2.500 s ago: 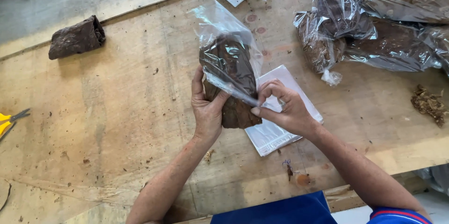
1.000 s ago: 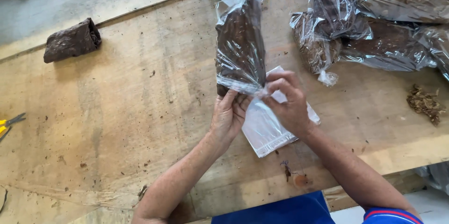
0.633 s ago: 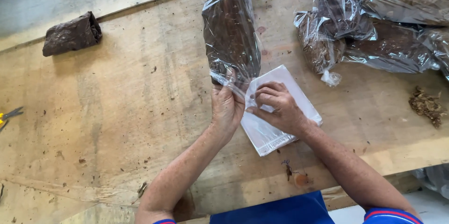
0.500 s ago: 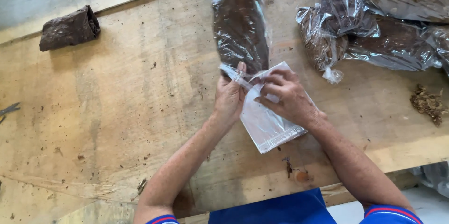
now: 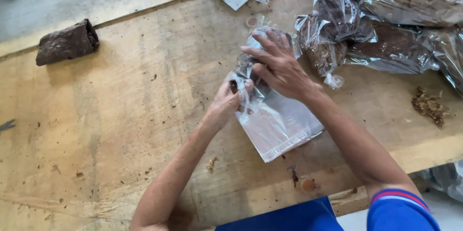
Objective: The person places dried brown items into clear plastic bags on a wooden table, seals each bag by hand, and sets the finished packages aside. The process is repeated for multiple items throughout the clip.
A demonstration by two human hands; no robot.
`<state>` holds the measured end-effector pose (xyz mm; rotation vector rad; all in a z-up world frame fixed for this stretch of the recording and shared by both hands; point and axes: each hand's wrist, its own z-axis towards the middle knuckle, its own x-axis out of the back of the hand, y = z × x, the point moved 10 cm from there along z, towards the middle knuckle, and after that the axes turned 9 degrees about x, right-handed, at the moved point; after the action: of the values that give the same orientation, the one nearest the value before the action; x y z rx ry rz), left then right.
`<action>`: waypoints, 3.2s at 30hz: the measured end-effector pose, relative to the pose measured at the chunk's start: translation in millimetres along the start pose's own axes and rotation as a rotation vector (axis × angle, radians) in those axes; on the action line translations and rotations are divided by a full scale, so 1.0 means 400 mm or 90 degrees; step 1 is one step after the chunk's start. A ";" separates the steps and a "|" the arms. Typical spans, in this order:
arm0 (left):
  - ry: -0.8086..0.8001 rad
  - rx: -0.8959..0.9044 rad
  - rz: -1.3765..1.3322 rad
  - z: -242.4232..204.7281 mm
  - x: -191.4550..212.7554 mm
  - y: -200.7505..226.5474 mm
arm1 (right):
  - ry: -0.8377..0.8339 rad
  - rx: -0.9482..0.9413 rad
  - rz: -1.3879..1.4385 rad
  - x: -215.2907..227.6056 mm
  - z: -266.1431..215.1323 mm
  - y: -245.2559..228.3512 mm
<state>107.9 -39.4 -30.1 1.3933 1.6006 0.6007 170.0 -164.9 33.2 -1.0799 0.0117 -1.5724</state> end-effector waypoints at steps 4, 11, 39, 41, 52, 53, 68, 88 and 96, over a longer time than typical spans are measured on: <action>0.017 -0.058 0.121 0.012 0.034 0.039 | -0.108 0.023 -0.103 -0.087 0.020 0.001; 0.115 -0.037 0.250 0.012 0.025 0.077 | -0.114 0.081 -0.140 -0.123 -0.018 -0.029; 0.298 -0.467 0.583 -0.327 0.288 0.210 | -0.142 0.039 -0.274 -0.164 -0.018 -0.002; 0.240 -0.425 1.084 -0.294 0.092 0.172 | -0.125 0.026 -0.148 -0.155 -0.025 0.010; 0.229 -0.774 1.026 -0.229 0.057 0.209 | -0.328 0.111 -0.203 -0.193 -0.045 -0.114; 0.220 -0.735 1.049 -0.207 0.068 0.210 | -0.332 0.115 -0.238 -0.201 -0.049 -0.115; 0.342 -0.508 1.126 -0.132 0.264 0.137 | -0.315 0.126 -0.234 -0.203 -0.053 -0.124; -0.005 -0.504 0.439 -0.178 0.093 0.389 | 0.250 -0.221 0.144 0.153 0.089 -0.145; 0.224 -0.365 0.272 -0.086 0.127 0.267 | 0.082 -0.493 0.667 -0.091 0.062 -0.098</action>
<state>135.2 41.8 58.5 1.2244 1.2310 1.4976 151.6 -110.5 46.1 -1.2228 1.1629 -0.6382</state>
